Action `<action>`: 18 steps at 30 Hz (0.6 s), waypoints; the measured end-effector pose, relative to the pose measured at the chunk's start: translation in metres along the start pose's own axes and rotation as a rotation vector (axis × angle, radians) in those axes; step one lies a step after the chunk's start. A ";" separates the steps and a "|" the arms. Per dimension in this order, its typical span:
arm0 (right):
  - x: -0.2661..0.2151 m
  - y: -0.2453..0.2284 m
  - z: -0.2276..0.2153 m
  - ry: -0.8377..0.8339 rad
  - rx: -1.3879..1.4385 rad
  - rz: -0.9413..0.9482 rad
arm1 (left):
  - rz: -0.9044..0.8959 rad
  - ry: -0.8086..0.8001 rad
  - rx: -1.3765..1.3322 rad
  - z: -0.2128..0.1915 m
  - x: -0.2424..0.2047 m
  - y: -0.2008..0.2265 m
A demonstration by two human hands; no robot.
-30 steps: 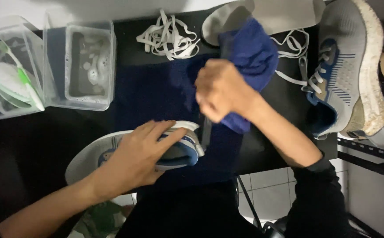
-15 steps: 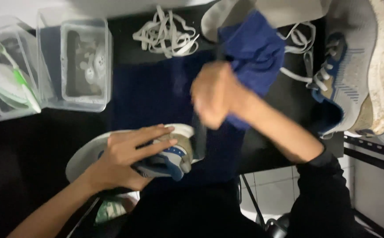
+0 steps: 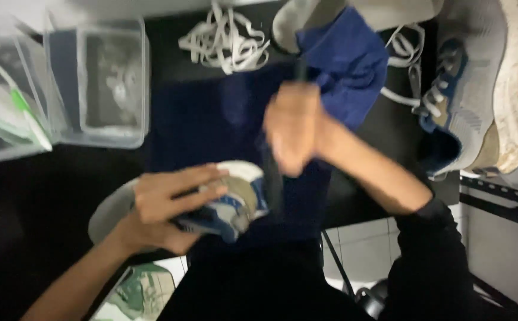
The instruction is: Cleaning a sneaker by scrubbing it with a brush and soapy water, then wiping it with a cloth.
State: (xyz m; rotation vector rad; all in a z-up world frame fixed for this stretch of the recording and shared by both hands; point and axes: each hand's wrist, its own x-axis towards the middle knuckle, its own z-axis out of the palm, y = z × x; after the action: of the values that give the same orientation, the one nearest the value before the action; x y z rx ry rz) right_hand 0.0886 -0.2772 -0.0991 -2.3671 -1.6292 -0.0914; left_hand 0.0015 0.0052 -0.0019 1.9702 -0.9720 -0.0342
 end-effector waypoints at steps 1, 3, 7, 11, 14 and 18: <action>0.012 0.008 -0.017 0.340 0.104 -0.044 | 0.000 0.038 0.036 -0.001 0.001 0.001; 0.033 0.004 -0.049 0.678 0.198 -0.099 | 0.007 0.083 0.076 -0.003 0.002 -0.001; 0.011 0.015 -0.005 0.516 0.035 -0.264 | 0.031 0.063 0.006 -0.006 -0.002 -0.007; 0.005 0.024 0.009 -0.310 0.012 -0.289 | 0.037 0.103 0.016 -0.002 -0.003 -0.005; 0.027 -0.020 -0.046 0.613 0.242 -0.327 | 0.057 0.088 0.035 -0.004 -0.004 -0.005; 0.048 0.002 -0.056 0.709 0.107 -0.184 | 0.072 0.122 0.020 -0.004 -0.002 -0.004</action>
State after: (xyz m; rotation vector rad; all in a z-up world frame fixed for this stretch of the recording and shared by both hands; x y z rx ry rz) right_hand 0.1137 -0.2482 -0.0364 -1.7865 -1.4260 -0.7596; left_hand 0.0040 0.0108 -0.0037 1.9300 -0.9652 0.1349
